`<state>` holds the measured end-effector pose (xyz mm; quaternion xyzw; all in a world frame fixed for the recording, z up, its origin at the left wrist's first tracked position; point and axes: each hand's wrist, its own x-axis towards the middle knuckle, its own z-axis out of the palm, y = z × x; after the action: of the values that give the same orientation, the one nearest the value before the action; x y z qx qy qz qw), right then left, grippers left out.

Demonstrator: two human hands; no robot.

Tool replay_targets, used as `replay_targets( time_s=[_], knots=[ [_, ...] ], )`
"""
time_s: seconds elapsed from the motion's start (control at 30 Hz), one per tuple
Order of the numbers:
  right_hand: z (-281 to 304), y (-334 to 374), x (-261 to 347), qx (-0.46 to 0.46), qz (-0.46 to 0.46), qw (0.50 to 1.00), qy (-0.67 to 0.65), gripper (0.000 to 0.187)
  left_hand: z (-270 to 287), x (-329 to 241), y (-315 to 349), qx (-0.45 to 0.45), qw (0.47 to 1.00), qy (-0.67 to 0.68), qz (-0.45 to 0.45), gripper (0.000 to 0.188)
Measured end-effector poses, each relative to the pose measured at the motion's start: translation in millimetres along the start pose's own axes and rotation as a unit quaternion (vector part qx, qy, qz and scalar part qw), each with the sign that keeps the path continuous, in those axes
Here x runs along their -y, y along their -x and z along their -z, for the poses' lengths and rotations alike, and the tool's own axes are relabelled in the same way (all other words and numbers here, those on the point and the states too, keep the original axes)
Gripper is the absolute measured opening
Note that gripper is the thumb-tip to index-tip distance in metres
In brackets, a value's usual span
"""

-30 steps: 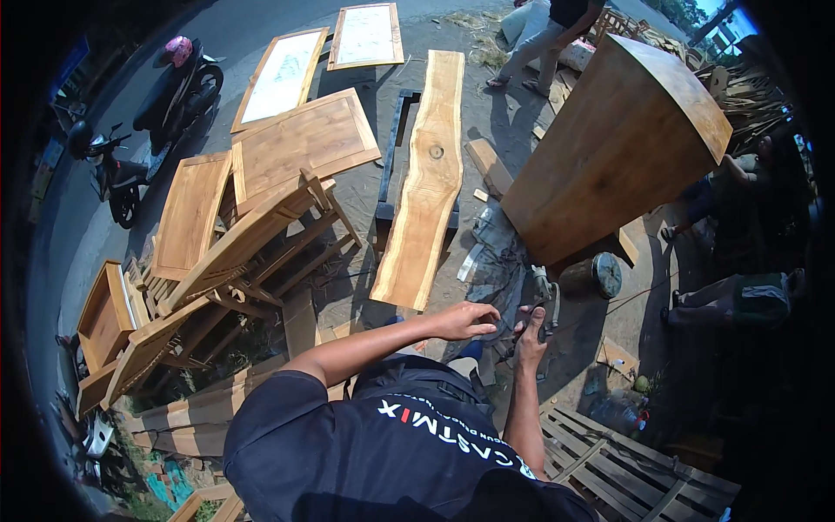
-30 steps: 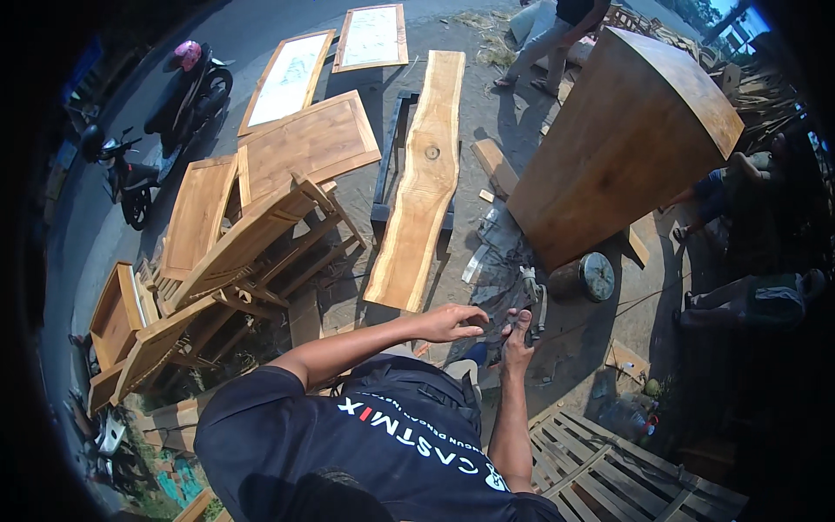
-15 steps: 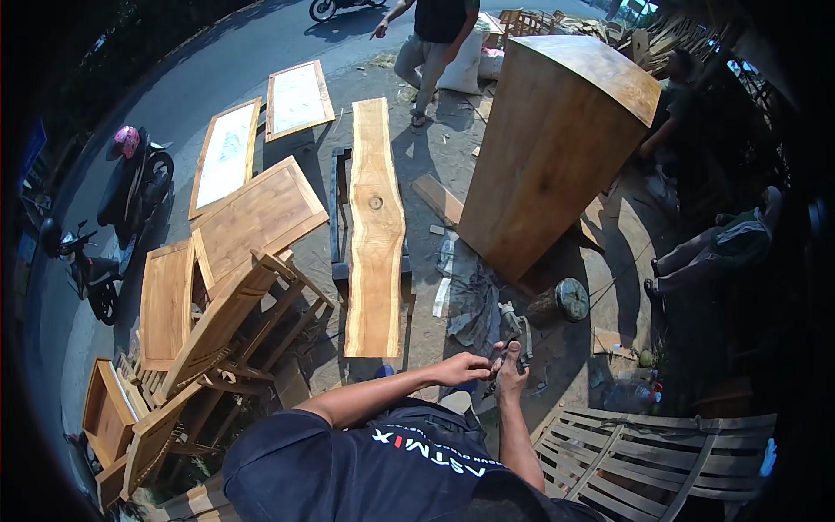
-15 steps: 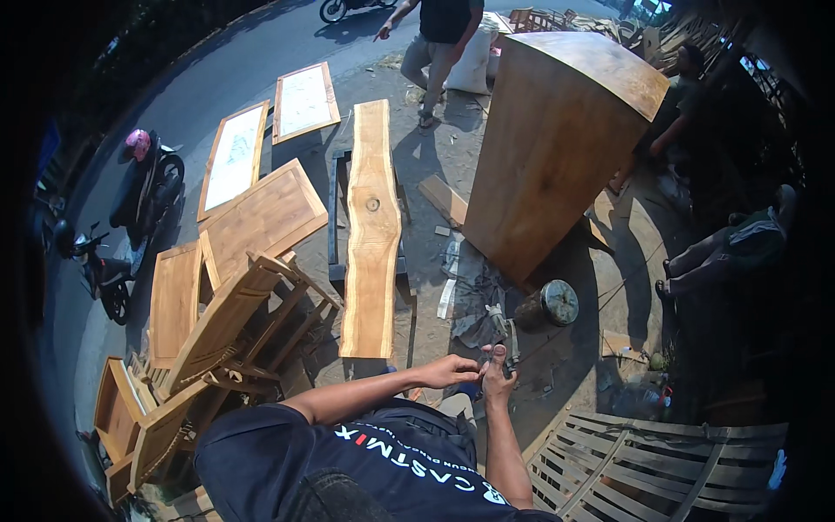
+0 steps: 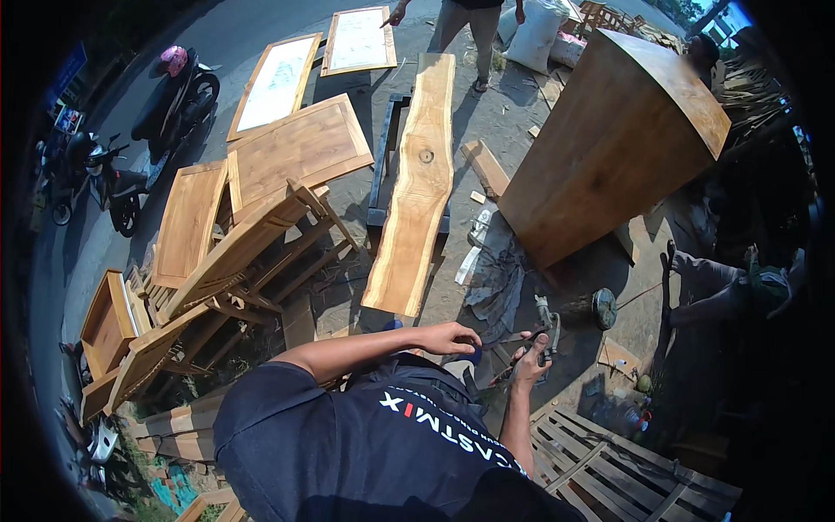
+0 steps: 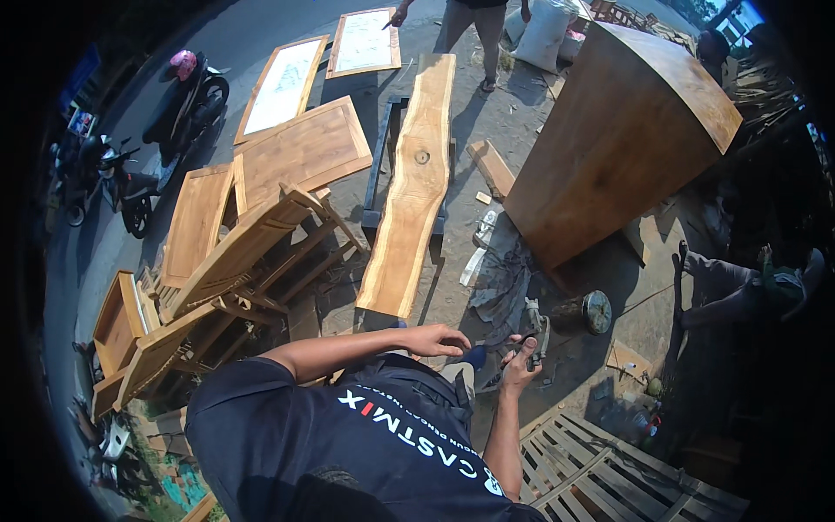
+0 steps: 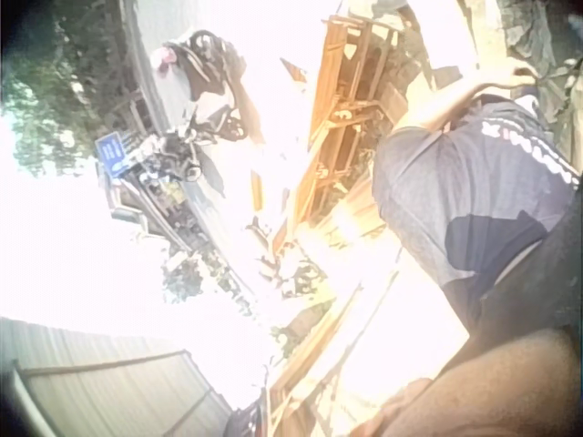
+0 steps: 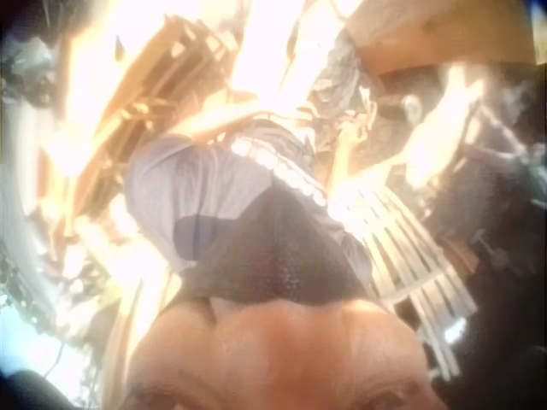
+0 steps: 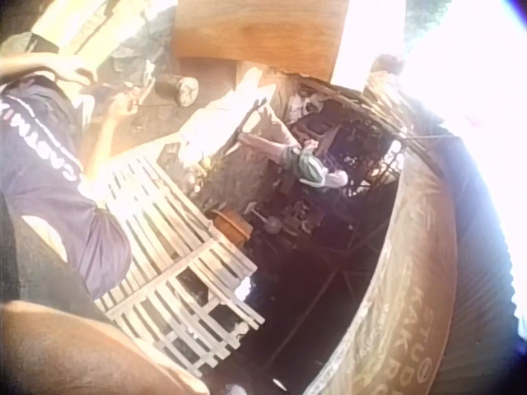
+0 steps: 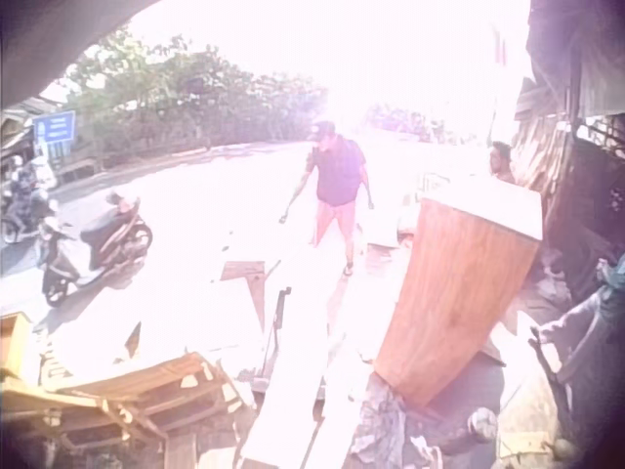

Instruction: The person spray paints a wooden cabinet or storage unit using a spray gun, covering the top and sides of the piece.

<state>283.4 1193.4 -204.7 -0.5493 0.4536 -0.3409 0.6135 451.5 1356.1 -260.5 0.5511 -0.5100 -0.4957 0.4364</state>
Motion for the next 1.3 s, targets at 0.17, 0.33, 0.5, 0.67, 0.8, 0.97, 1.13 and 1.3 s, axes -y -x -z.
replay_targets(
  time_s=[0.17, 0.33, 0.5, 0.67, 0.8, 0.97, 1.13, 1.3],
  knots=[
    [0.9, -16.7, -19.3, -0.01, -0.034, 0.999, 0.007, 0.057, 5.7, -5.3, 5.7, -0.01, 0.999, -0.028, 0.027, 0.04],
    [-14.3, -13.2, -7.8, 0.012, 0.002, 1.0, 0.017, 0.058, 9.4, 0.3, 14.1, -0.031, 0.998, -0.045, 0.011, 0.04],
    [-15.4, -14.1, -20.5, 0.02, -0.016, 1.0, 0.013, 0.056, 13.7, 10.7, 29.1, -0.044, 0.998, -0.042, 0.018, 0.042],
    [-14.5, -15.0, -31.1, 0.02, -0.016, 1.0, 0.015, 0.054, 19.3, 20.0, 64.2, -0.039, 0.998, -0.013, 0.056, 0.044],
    [-16.8, -8.4, -29.8, 0.015, -0.016, 1.0, 0.023, 0.052, 20.4, 40.2, 111.4, -0.047, 0.994, -0.034, 0.089, 0.048],
    [-13.4, -4.3, -40.5, 0.015, -0.013, 1.0, 0.023, 0.052, 17.8, 56.2, 167.0, 0.045, 0.981, 0.019, 0.189, 0.055],
    [-17.7, 7.0, -39.2, -0.015, -0.005, 0.999, 0.034, 0.057, 13.4, 82.1, 191.9, 0.042, 0.972, 0.122, 0.195, 0.059],
    [-15.1, 13.8, -34.6, -0.004, -0.013, 0.997, 0.077, 0.057, 19.1, 94.4, 183.4, 0.062, 0.957, 0.127, 0.255, 0.067]
  ],
)
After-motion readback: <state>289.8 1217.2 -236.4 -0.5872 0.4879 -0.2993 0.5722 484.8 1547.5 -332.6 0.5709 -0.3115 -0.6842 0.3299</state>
